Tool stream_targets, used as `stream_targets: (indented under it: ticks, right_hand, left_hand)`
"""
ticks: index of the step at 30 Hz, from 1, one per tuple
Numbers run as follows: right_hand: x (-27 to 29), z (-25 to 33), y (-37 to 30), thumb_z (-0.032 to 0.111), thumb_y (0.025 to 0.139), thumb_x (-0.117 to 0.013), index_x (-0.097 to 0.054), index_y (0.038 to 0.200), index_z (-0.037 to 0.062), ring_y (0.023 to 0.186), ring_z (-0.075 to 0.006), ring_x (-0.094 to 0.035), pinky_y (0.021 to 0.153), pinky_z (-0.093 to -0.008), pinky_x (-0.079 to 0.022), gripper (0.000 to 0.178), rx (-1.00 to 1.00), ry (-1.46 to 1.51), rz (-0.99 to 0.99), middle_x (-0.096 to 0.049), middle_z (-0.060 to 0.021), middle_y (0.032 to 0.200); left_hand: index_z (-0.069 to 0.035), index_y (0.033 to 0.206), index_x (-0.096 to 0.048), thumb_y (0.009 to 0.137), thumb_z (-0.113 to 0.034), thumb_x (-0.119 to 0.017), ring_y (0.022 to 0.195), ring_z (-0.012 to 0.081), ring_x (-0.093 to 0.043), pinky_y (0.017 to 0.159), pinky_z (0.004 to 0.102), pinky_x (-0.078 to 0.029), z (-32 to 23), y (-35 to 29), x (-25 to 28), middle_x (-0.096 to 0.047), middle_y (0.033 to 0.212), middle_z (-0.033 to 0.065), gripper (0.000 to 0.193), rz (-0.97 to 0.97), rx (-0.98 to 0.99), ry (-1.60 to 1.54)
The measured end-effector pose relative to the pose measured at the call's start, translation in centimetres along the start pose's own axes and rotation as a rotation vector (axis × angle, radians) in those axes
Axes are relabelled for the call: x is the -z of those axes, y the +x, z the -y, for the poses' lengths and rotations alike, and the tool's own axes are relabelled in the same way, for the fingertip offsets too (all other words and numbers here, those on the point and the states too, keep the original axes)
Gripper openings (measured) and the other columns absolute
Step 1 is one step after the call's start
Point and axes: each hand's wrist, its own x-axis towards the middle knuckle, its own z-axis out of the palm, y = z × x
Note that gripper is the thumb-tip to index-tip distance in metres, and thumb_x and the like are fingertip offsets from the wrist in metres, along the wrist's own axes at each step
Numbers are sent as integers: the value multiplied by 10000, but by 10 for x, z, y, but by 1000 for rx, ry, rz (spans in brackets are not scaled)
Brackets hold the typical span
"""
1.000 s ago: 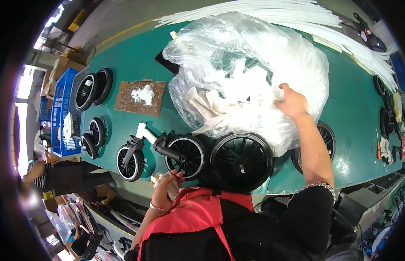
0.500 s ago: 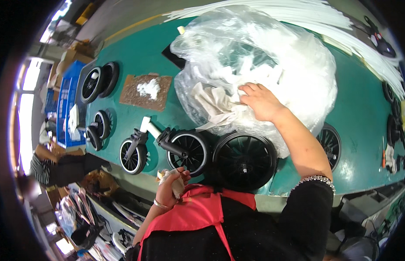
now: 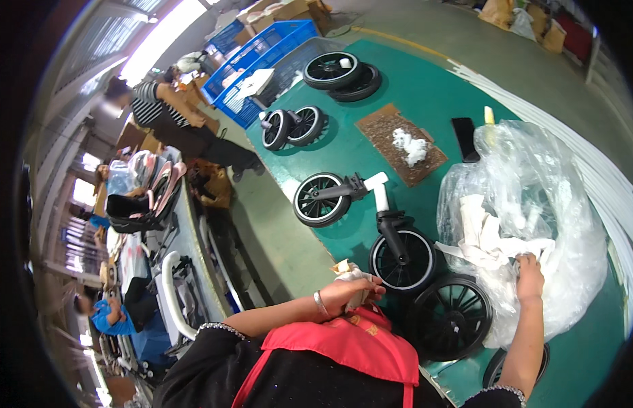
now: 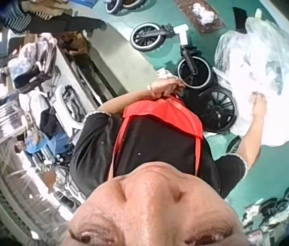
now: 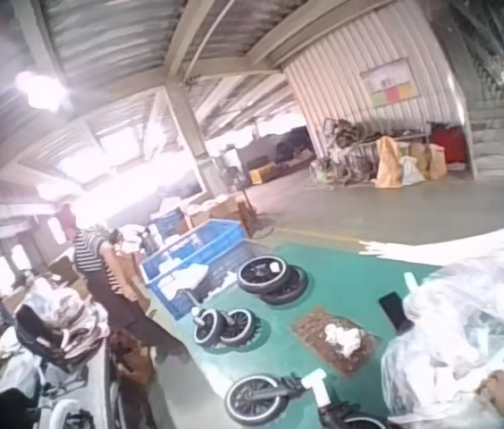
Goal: The person assembles small black wheels by inserting white plastic spacers into the wheel hubs and attaching them to axle assemblies. They repeatedly pick up wheels and spacers from a green workbench, fit the parts together, and place the completed wheel assemblies on the table.
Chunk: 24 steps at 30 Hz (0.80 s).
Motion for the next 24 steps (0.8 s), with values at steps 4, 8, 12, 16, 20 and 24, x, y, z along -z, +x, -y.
stream_targets:
  ticks: [4, 8, 12, 16, 20, 24]
  right_hand:
    - [43, 2, -32, 187, 696, -780, -554, 1190, 135, 985, -344, -620, 800, -447, -520, 546, -272, 51, -193, -569, -104, 1168]
    - [129, 36, -44, 401, 788, -756, -600, 1140, 101, 982, -305, -629, 790, -386, -510, 487, -368, -15, -786, -620, -98, 1097]
    - [192, 53, -54, 354, 733, -816, -601, 1136, 83, 1001, -289, -607, 850, -367, -488, 531, -294, -42, -1174, -625, -96, 1098]
    - [203, 97, -65, 250, 680, -869, -585, 1163, 76, 990, -247, -606, 866, -331, -487, 587, -321, 421, -1239, -631, -84, 1141]
    - [170, 219, -88, 201, 638, -894, -610, 1097, 87, 1022, -260, -614, 878, -341, -503, 552, -20, 632, -843, -625, -105, 1112]
    - [123, 292, -86, 225, 657, -883, -637, 1032, 111, 1008, -260, -633, 807, -343, -535, 463, 105, 681, -815, -615, -94, 1086]
  left_hand:
    - [-39, 1127, -561, 886, -123, -625, 857, 214, -661, 710, 327, -563, -12, 8, -4, -668, 1030, 101, 263, 51, 31, 69]
    - [-20, 1177, -551, 880, -125, -629, 876, 208, -657, 720, 315, -543, -29, 0, -21, -686, 1008, 108, 324, 93, 71, 137]
    - [-17, 1210, -530, 907, -137, -583, 944, 263, -637, 829, 391, -547, -31, 6, -3, -644, 1091, 141, 331, 212, 73, 108]
    - [-3, 1222, -517, 913, -105, -557, 953, 245, -625, 829, 391, -546, -35, -10, -3, -642, 1063, 130, 328, 269, -49, 296]
    - [14, 1294, -499, 950, -149, -603, 1021, 166, -630, 822, 264, -509, -47, -33, -20, -652, 1149, 107, 395, 438, -157, 410]
    - [21, 1391, -414, 965, -192, -548, 1174, 231, -570, 997, 334, -431, -57, -30, -32, -572, 1305, 154, 495, 655, -248, 401]
